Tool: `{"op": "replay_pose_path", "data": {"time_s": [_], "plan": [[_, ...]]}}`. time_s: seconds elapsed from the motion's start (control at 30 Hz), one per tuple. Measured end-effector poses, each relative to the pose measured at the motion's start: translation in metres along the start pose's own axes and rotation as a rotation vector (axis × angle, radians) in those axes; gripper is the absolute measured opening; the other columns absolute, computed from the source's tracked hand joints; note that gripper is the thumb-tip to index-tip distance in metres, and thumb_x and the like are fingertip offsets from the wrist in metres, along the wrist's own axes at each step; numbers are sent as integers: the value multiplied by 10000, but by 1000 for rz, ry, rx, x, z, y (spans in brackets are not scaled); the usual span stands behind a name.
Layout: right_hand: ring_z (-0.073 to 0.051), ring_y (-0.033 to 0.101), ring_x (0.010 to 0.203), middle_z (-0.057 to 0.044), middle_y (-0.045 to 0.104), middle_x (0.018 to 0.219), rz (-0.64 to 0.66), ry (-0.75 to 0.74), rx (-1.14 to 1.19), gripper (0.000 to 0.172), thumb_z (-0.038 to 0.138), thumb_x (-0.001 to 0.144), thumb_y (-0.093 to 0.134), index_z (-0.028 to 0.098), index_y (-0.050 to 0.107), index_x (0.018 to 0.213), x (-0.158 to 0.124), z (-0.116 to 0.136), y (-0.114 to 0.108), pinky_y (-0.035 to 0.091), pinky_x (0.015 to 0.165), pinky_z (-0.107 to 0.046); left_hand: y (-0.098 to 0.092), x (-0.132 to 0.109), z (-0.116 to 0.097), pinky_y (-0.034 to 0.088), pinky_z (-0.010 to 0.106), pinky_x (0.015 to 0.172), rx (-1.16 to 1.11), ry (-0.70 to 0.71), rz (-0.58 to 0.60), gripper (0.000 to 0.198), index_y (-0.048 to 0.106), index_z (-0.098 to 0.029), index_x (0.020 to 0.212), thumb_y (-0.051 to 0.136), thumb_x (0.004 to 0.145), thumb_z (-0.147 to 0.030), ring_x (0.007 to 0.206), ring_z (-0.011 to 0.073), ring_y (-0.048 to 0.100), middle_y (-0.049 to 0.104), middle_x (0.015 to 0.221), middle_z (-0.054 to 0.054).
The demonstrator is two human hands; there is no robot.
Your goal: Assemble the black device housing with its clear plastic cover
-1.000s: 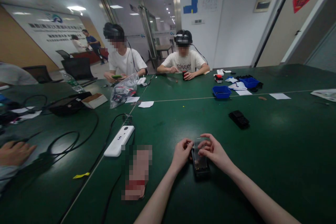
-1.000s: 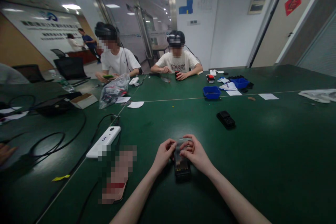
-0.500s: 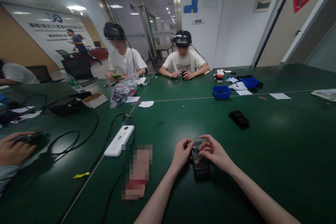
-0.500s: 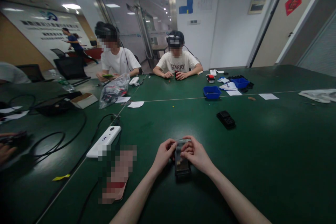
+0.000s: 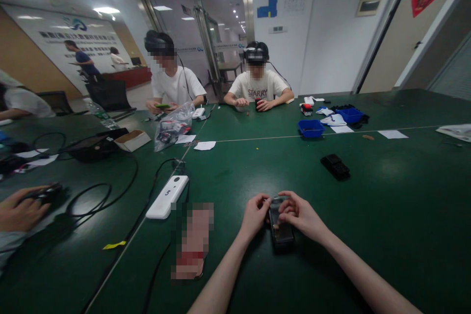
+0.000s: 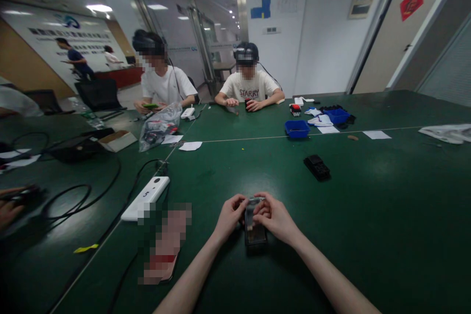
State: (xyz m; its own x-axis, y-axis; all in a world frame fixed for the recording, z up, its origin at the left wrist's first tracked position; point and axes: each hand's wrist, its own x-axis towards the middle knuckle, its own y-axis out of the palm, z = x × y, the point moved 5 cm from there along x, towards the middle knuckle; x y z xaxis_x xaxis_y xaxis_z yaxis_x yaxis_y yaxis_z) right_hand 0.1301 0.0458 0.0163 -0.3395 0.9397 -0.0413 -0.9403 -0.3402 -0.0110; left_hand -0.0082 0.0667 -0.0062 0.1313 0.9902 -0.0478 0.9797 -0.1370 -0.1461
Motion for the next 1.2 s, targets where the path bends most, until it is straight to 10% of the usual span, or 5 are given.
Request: {"op": "replay_pose_path", "data": {"time_s": [0.87,1.2], "plan": [[-117,600,649,31,573,759,-15,17,38,440,144,650,631,211,449,1045,-1,0,3,482,632,-271,0,-1,-5,377,188,387,15,22,5,312,577,-125,746,534,752,-434,429,84,455,499,560,-31],[-206,510,1067,-57,522,1141,-117,-167,-377,398,164,632,657,219,554,1012,1,3,-9,415,902,-369,-1,0,-3,379,183,378,4,35,-3,298,566,-129,748,525,757,-425,432,79,454,500,586,-31]]}}
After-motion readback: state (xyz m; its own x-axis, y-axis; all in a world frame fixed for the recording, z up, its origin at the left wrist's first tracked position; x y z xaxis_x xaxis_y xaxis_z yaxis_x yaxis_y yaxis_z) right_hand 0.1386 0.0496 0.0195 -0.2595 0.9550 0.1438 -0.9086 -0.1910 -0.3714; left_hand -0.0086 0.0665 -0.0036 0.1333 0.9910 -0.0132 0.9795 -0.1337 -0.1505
